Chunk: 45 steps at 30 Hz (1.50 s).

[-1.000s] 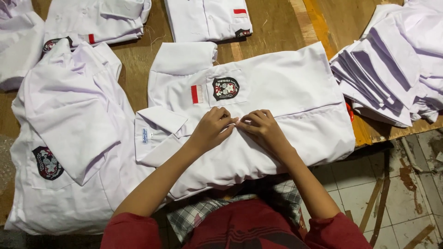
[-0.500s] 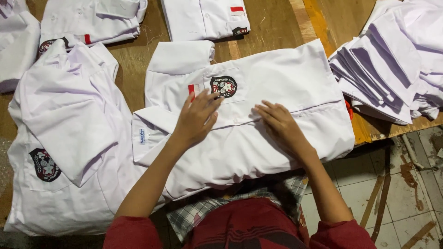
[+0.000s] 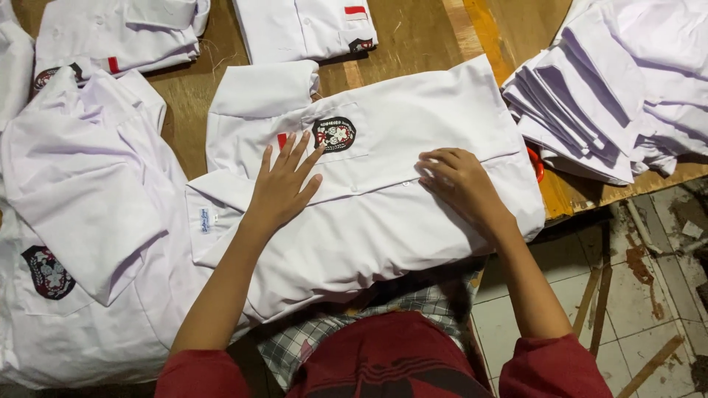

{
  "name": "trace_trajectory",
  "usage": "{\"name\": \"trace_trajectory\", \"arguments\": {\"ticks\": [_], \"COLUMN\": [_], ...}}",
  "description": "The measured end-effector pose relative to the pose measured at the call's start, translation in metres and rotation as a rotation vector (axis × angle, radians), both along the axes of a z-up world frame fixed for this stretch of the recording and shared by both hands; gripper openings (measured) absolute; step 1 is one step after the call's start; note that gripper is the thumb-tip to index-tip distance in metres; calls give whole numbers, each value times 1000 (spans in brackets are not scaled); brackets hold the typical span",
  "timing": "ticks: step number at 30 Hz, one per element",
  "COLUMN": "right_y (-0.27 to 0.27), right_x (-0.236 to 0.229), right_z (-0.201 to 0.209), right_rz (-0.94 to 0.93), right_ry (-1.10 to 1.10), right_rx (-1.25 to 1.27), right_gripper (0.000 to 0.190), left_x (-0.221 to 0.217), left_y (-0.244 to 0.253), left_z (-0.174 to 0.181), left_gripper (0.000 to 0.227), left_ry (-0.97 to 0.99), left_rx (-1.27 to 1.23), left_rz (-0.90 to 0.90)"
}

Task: The person folds a white short-sleeved shirt on a wooden table. They align the collar, fold the sleeves inward, and smooth the fabric with their hands. The shirt features a red and white flag patch and a circular logo on the chest.

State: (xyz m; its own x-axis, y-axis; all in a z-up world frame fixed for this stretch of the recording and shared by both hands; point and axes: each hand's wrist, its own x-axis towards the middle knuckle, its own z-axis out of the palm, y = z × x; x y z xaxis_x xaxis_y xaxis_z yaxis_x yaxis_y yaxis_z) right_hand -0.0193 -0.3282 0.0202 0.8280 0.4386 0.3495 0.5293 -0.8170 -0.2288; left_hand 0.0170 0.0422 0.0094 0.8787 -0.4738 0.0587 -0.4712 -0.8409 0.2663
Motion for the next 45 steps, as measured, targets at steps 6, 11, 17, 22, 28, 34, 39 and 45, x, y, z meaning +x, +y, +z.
{"name": "trace_trajectory", "arguments": {"ticks": [6,11,17,22,28,34,39,45], "right_y": [26,24,26,21,25,29,23,25], "right_x": [7,12,11,16,12,10,11,6], "right_z": [-3,0,-6,-23,-11,-7,-16,-15], "right_rz": [91,61,57,48,36,38,7,-23], "right_ry": [-74,6,107,212,206,133,199,219], "right_rx": [-195,-305,-429,-374,-371,-457,-242,-125], "right_gripper": [10,10,18,25,7,6,9,11], "left_x": [2,1,1,0,0,0,1,2], "left_y": [0,1,-1,-1,0,0,0,1], "left_z": [-3,-2,0,2,5,4,2,-2], "left_gripper": [55,55,54,54,54,53,53,54], "left_ry": [16,30,36,31,58,41,30,22], "left_rx": [4,2,4,18,12,15,13,17], "left_rz": [-5,-8,-1,-8,-5,-3,-4,-12]}}
